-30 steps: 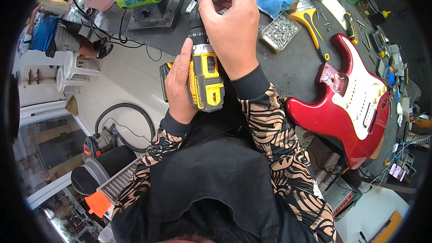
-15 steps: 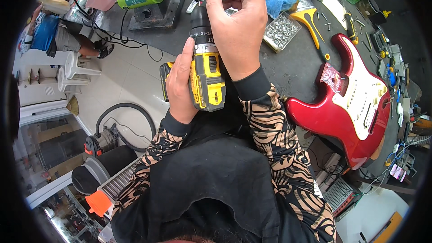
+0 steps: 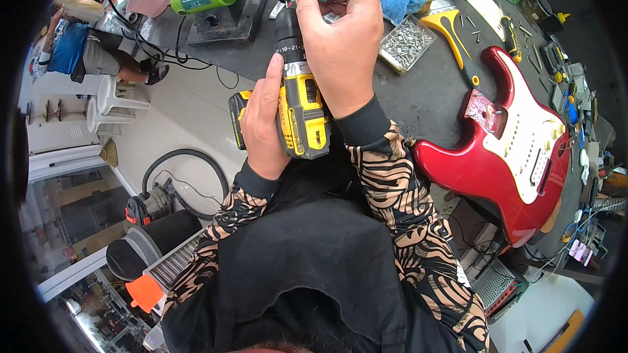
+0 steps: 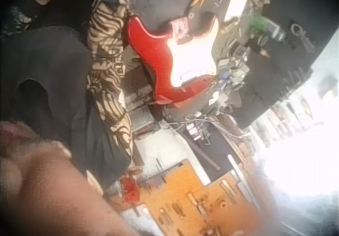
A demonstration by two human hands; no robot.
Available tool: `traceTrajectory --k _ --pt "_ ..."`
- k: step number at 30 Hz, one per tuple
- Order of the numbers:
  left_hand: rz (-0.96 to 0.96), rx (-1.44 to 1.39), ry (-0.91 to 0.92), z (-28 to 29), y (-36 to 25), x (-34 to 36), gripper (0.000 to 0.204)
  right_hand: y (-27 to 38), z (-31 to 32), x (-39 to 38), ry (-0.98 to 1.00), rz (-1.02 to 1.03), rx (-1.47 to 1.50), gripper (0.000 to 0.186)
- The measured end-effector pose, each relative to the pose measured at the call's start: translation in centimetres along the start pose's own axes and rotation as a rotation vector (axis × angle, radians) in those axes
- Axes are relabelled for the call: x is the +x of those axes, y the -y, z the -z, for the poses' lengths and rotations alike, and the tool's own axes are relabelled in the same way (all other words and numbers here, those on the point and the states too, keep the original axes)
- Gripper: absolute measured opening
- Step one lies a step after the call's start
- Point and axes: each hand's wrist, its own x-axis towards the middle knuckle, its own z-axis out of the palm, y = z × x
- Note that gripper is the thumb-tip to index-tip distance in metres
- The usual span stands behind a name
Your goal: The person uses a cordless drill equipped with a small grinding bit to shape a small rectangular block of wood. They hold the drill in one hand and the wood in the other, applying the spinning bit to the wood's surface. The person periodically stops to wipe the drill bit with a blue cloth and inspect the wood.
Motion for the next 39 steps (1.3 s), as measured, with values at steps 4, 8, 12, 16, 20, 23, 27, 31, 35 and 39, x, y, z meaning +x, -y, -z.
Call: traceTrajectory --k 4,8,12,16,20,23,27,31,35,39 --pt "0.0 0.024 0.011 -0.1 0.11 -0.29 0.089 -0.19 0.06 -0.03 0.004 0.017 -0.025 0.041" --pt "0.004 0.029 0.016 -0.11 -0.02 -0.31 0.089 0.01 0.01 -0.09 0.002 0.003 -0.012 0.04" --pt "0.009 0.059 0.02 -0.02 -0.22 -0.48 0.089 -0.11 -0.07 -0.12 -0.006 -0.018 0.001 0.04" --pt "0.005 0.063 0.012 -0.13 -0.3 -0.44 0.089 -0.17 -0.09 -0.08 -0.009 -0.04 0.031 0.04" --pt "0.012 0.06 0.018 -0.02 -0.55 -0.34 0.09 0.01 -0.05 -0.09 -0.007 -0.034 0.022 0.04" --pt "0.013 0.057 0.006 -0.12 -0.58 -0.4 0.091 0.07 -0.05 -0.16 -0.001 -0.041 0.027 0.04" --pt "0.011 0.059 0.007 -0.19 -0.5 -0.38 0.091 -0.04 -0.07 -0.09 -0.001 -0.041 0.045 0.04" --pt "0.025 0.065 0.02 -0.18 -0.39 -0.57 0.09 -0.03 0.0 -0.2 0.005 -0.033 0.019 0.039" --pt "0.034 0.063 0.024 -0.15 -0.59 -0.49 0.088 -0.1 -0.03 -0.17 -0.003 -0.03 0.027 0.04" --pt "0.033 0.052 0.009 -0.22 -0.48 -0.65 0.086 -0.29 0.01 -0.23 -0.003 -0.031 0.04 0.04"
